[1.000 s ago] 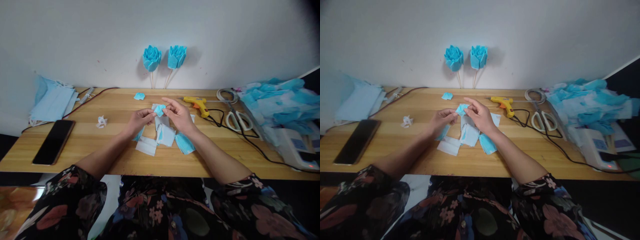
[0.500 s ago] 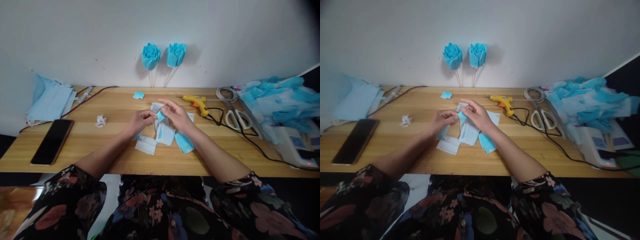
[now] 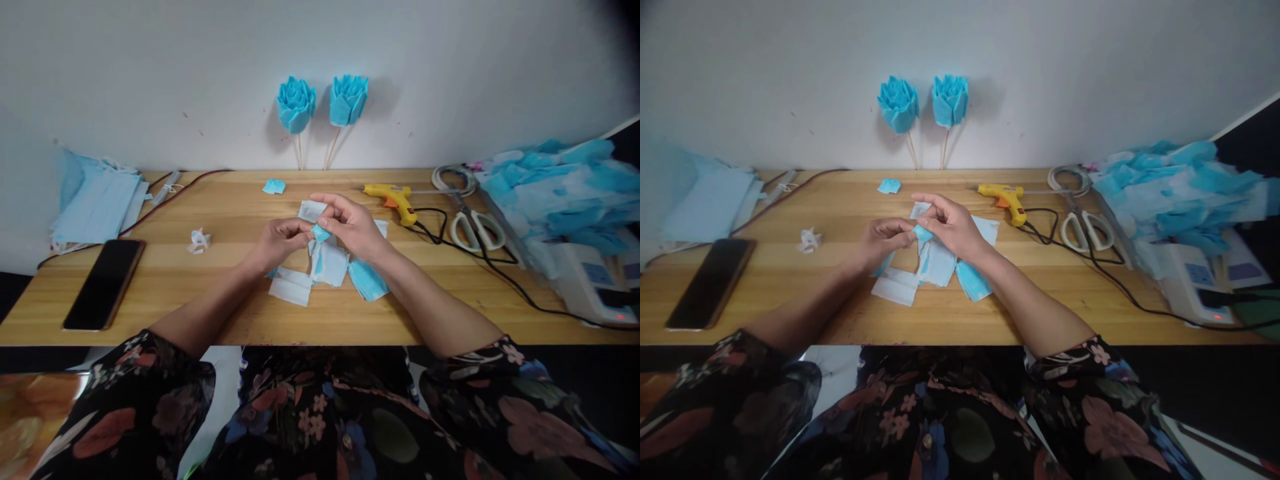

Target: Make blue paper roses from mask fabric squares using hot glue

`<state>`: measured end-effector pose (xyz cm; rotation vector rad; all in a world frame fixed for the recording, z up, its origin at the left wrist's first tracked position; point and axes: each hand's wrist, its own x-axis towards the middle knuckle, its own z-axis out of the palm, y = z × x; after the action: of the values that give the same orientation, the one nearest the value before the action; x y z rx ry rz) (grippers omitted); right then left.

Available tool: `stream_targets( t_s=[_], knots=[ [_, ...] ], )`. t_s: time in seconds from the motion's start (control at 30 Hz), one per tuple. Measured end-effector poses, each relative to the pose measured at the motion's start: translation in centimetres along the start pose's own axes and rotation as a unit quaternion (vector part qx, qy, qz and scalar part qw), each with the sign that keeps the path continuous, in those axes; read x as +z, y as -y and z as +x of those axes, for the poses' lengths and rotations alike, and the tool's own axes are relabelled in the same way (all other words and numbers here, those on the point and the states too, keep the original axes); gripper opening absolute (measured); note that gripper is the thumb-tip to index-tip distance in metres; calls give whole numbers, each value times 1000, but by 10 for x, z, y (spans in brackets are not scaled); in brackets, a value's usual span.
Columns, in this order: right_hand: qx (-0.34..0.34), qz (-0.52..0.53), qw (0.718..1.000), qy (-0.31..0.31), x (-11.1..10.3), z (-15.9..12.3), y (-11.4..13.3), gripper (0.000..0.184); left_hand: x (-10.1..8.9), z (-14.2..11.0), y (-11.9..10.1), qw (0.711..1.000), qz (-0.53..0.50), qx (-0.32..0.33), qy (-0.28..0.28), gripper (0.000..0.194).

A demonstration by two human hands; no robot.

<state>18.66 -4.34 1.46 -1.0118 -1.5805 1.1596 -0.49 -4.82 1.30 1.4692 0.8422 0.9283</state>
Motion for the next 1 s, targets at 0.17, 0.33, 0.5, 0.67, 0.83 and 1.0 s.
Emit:
stream_targets(
  t_s=[0.17, 0.33, 0.5, 0.67, 0.83, 1.0],
  knots=[
    [42, 33, 999, 0, -6, 2, -1, 43, 0, 0, 3, 1000, 6, -16, -24, 33],
    [59, 47, 997, -26, -7, 3, -7, 52, -1, 2, 4, 997, -5, -36, -61, 30],
    [49, 35, 997, -45, -7, 5, -15, 57, -2, 4, 4, 996, 1, -47, -74, 29],
    [12, -49, 998, -49, -8, 3, -18, 53, -1, 4, 6, 996, 0, -48, -72, 28],
    [-2, -59, 996, -64, -10, 6, -18, 48, -1, 3, 5, 995, -4, -21, -97, 26],
    [9, -21, 999, -43, -8, 8, -14, 37, -2, 3, 1, 993, -14, -3, -119, 30]
  ],
)
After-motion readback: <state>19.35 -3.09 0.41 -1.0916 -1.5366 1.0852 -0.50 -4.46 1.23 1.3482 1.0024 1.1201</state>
